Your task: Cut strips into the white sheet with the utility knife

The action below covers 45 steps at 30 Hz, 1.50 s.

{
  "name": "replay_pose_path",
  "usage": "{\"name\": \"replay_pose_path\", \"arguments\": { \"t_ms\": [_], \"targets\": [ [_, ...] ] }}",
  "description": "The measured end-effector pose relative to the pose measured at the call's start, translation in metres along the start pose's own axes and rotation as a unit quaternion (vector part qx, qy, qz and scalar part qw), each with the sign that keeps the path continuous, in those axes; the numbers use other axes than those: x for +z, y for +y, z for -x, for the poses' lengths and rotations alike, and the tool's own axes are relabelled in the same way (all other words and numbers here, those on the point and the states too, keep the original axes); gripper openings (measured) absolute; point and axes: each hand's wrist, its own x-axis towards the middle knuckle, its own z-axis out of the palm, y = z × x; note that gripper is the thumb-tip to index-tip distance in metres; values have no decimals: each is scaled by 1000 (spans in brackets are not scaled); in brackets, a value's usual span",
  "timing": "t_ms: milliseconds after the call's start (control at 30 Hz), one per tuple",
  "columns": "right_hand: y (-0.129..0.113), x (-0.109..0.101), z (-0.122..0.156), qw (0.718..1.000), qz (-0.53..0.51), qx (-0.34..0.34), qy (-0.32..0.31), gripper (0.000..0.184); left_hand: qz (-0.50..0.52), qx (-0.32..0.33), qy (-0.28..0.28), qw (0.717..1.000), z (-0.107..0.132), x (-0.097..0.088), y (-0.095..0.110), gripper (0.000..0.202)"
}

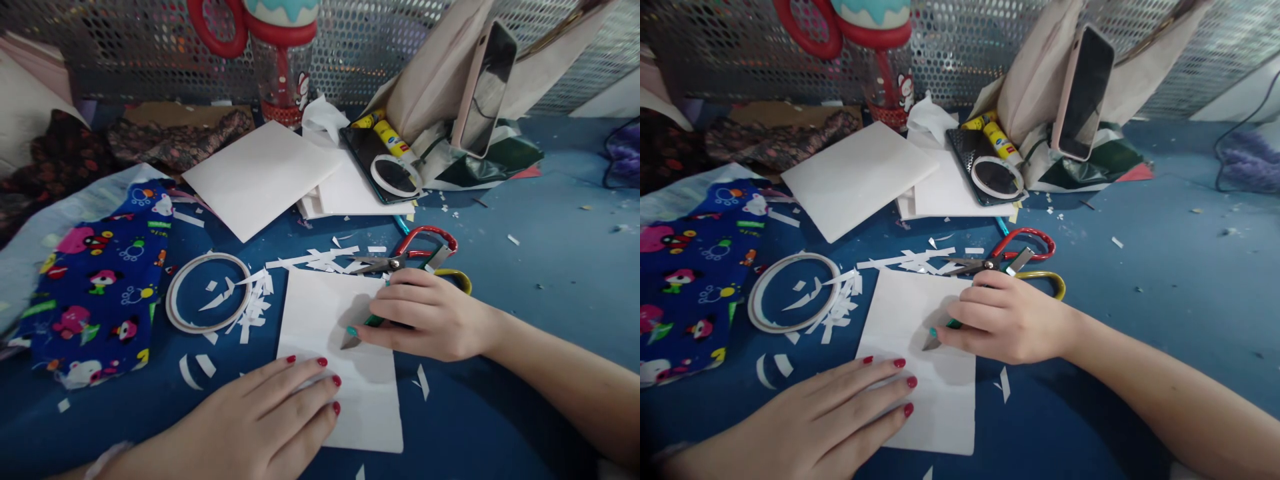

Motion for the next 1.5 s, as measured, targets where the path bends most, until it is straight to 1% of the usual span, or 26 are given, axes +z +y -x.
{"name": "replay_pose_path", "arguments": {
  "t_ms": [233,467,633,800,1200,1367,1500],
  "targets": [
    [0,0,0,1000,-3,0,1,15,-4,7,-7,1000,-1,1,-2,30],
    [0,1,0,1000,-9,0,11,13,-9,5,-10,1000,0,0,-2,35],
    [0,1,0,1000,-12,-1,7,13,-5,5,-14,1000,0,1,-1,28],
    [0,1,0,1000,-10,0,1,13,-12,9,-5,1000,0,1,-2,37],
    [1,-1,-1,1000,-6,1,-7,16,-10,7,-3,1000,0,0,-3,35],
    [0,0,-1,1000,-3,-1,-6,17,-8,10,-16,1000,0,0,-3,24],
    [0,0,-1,1000,-6,0,1,15,-6,10,-16,1000,0,1,-2,23]
  ]
}}
